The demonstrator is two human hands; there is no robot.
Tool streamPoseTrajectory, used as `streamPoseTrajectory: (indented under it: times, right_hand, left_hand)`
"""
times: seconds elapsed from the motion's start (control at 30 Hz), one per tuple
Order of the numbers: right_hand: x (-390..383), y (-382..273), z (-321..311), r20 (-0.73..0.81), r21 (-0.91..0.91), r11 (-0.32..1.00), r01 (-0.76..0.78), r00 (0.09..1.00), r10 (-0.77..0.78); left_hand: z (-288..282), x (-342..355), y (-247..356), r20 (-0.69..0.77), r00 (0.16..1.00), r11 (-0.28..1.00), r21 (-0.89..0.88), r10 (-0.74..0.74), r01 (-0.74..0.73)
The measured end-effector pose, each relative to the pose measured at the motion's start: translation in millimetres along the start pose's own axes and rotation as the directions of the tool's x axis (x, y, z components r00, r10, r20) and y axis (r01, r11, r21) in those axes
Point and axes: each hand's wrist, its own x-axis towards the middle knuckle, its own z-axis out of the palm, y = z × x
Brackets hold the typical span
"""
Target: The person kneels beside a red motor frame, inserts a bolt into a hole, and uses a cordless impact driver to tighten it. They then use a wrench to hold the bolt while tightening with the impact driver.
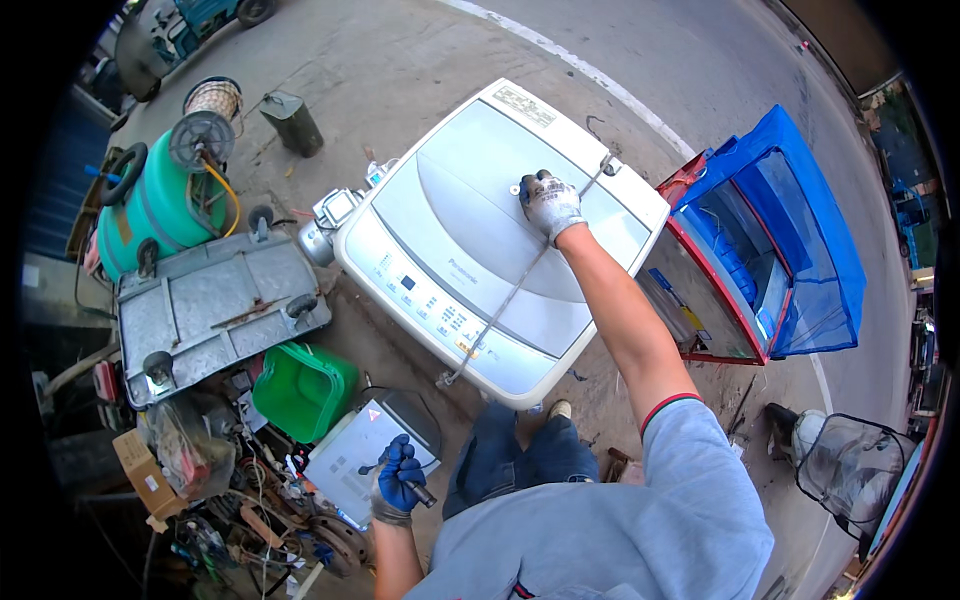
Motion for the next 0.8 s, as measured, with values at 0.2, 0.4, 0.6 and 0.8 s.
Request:
streamPoseTrajectory:
  times: [0.2, 0.4, 0.6, 0.8]
  right_hand:
    - [24.3, -1.8, -3.5, 0.255, 0.002, 0.999, 0.050, 0.966, -0.049]
    - [41.1, -12.4, -10.2, 0.291, 0.046, 0.993, 0.109, 0.950, -0.118]
    - [30.9, 9.6, 1.5, 0.066, -0.014, 0.994, 0.109, 0.992, -0.108]
    - [-144.5, 24.6, -52.6, -0.048, 0.709, 0.705, -0.017, 0.996, 0.072]
  left_hand:
    - [1.2, -0.1, 1.0, -0.055, 0.998, 0.998, 0.043, 0.041, -0.039]
    - [4.9, 5.5, 1.3, -0.067, 0.997, 0.998, 0.037, 0.048, -0.045]
    - [40.7, 25.0, -18.5, -0.079, 0.996, 0.985, 0.168, -0.032, 0.045]
    - [117.3, 54.9, -83.4, -0.036, 0.992, 0.815, 0.567, -0.119, 0.118]
